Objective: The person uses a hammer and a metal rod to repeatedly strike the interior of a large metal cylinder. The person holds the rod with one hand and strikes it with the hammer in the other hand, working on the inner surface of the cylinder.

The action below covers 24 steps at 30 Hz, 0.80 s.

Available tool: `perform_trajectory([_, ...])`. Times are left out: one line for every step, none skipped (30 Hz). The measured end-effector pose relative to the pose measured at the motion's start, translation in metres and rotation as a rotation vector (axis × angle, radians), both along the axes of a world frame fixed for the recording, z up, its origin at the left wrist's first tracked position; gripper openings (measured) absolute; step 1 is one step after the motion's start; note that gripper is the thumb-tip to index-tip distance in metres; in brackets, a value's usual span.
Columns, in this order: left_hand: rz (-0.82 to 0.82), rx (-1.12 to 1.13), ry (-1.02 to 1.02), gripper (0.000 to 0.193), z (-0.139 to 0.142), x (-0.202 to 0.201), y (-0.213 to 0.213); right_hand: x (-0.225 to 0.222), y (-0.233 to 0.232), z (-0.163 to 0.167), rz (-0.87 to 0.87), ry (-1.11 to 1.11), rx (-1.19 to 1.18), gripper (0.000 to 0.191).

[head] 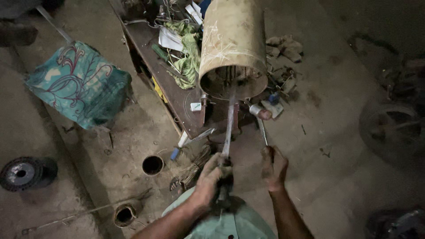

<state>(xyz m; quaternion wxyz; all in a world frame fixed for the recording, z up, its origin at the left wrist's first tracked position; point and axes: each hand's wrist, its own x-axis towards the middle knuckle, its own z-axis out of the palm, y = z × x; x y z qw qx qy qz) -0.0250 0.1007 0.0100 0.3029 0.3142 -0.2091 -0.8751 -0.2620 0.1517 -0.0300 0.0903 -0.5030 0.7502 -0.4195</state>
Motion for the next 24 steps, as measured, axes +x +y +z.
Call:
perform_trajectory([0.005, -0.025, -0.009, 0.027, 0.0, 0.002, -0.003, 0.001, 0.003, -0.003, 0.016, -0.002, -0.034, 0.056])
perform_trajectory([-0.008, -0.008, -0.045, 0.027, 0.001, 0.004, -0.007, 0.003, 0.006, -0.006, 0.033, -0.007, -0.064, 0.056])
perform_trajectory([-0.02, 0.006, -0.081, 0.026, 0.001, 0.006, -0.01, 0.003, 0.008, -0.01, 0.05, -0.01, -0.097, 0.055])
perform_trajectory([-0.031, 0.02, -0.116, 0.026, 0.001, 0.008, -0.013, 0.003, 0.009, -0.013, 0.035, 0.015, -0.093, 0.054])
perform_trajectory([-0.027, -0.011, -0.091, 0.026, 0.002, 0.009, -0.016, 0.002, 0.009, -0.016, 0.021, 0.039, -0.085, 0.053])
perform_trajectory([-0.02, -0.041, -0.065, 0.025, 0.002, 0.01, -0.019, 0.001, 0.008, -0.018, 0.01, 0.065, -0.077, 0.053])
perform_trajectory([-0.008, -0.075, -0.038, 0.025, 0.002, 0.01, -0.021, -0.001, 0.006, -0.02, -0.013, 0.096, -0.061, 0.053])
perform_trajectory([0.004, -0.052, -0.09, 0.027, 0.002, 0.01, -0.022, -0.004, 0.001, -0.021, -0.034, 0.125, -0.045, 0.055])
perform_trajectory([0.016, -0.029, -0.143, 0.03, 0.001, 0.009, -0.024, -0.007, -0.003, -0.021, -0.056, 0.154, -0.029, 0.057])
perform_trajectory([0.029, -0.008, -0.194, 0.032, 0.001, 0.007, -0.026, -0.009, -0.007, -0.02, -0.045, 0.125, -0.051, 0.055])
perform_trajectory([0.044, -0.027, -0.152, 0.032, 0.0, 0.006, -0.028, -0.011, -0.013, -0.019, -0.033, 0.096, -0.073, 0.054])
perform_trajectory([0.06, -0.044, -0.108, 0.032, -0.002, 0.004, -0.029, -0.012, -0.018, -0.016, -0.019, 0.069, -0.092, 0.054])
perform_trajectory([0.079, -0.063, -0.063, 0.032, -0.003, 0.001, -0.031, -0.012, -0.023, -0.013, -0.001, 0.064, -0.114, 0.055])
perform_trajectory([0.114, -0.035, -0.071, 0.032, -0.005, -0.002, -0.032, -0.012, -0.029, -0.01, 0.019, 0.059, -0.139, 0.056])
perform_trajectory([0.151, -0.006, -0.082, 0.033, -0.008, -0.006, -0.034, -0.012, -0.034, -0.007, 0.04, 0.05, -0.162, 0.058])
perform_trajectory([0.187, 0.022, -0.093, 0.033, -0.01, -0.009, -0.036, -0.011, -0.038, -0.004, 0.032, 0.048, -0.137, 0.059])
perform_trajectory([0.187, 0.042, -0.08, 0.029, -0.013, -0.012, -0.038, -0.011, -0.043, -0.001, 0.023, 0.044, -0.113, 0.061])
perform_trajectory([0.184, 0.067, -0.066, 0.025, -0.016, -0.014, -0.039, -0.011, -0.047, 0.001, 0.011, 0.04, -0.083, 0.063])
perform_trajectory([0.179, 0.096, -0.052, 0.022, -0.02, -0.017, -0.039, -0.012, -0.05, 0.002, 0.041, 0.028, -0.102, 0.064])
perform_trajectory([0.179, 0.153, -0.02, 0.02, -0.023, -0.019, -0.04, -0.013, -0.054, 0.002, 0.069, 0.017, -0.122, 0.065])
perform_trajectory([0.179, 0.207, 0.015, 0.019, -0.026, -0.021, -0.042, -0.014, -0.057, 0.001, 0.098, 0.008, -0.145, 0.066])
perform_trajectory([0.181, 0.259, 0.049, 0.018, -0.028, -0.023, -0.042, -0.017, -0.061, 0.001, 0.105, 0.014, -0.146, 0.064])
perform_trajectory([0.188, 0.213, 0.077, 0.02, -0.03, -0.025, -0.042, -0.019, -0.065, -0.001, 0.112, 0.018, -0.148, 0.063])
perform_trajectory([0.195, 0.168, 0.105, 0.021, -0.031, -0.027, -0.041, -0.022, -0.069, -0.003, 0.118, 0.023, -0.148, 0.062])
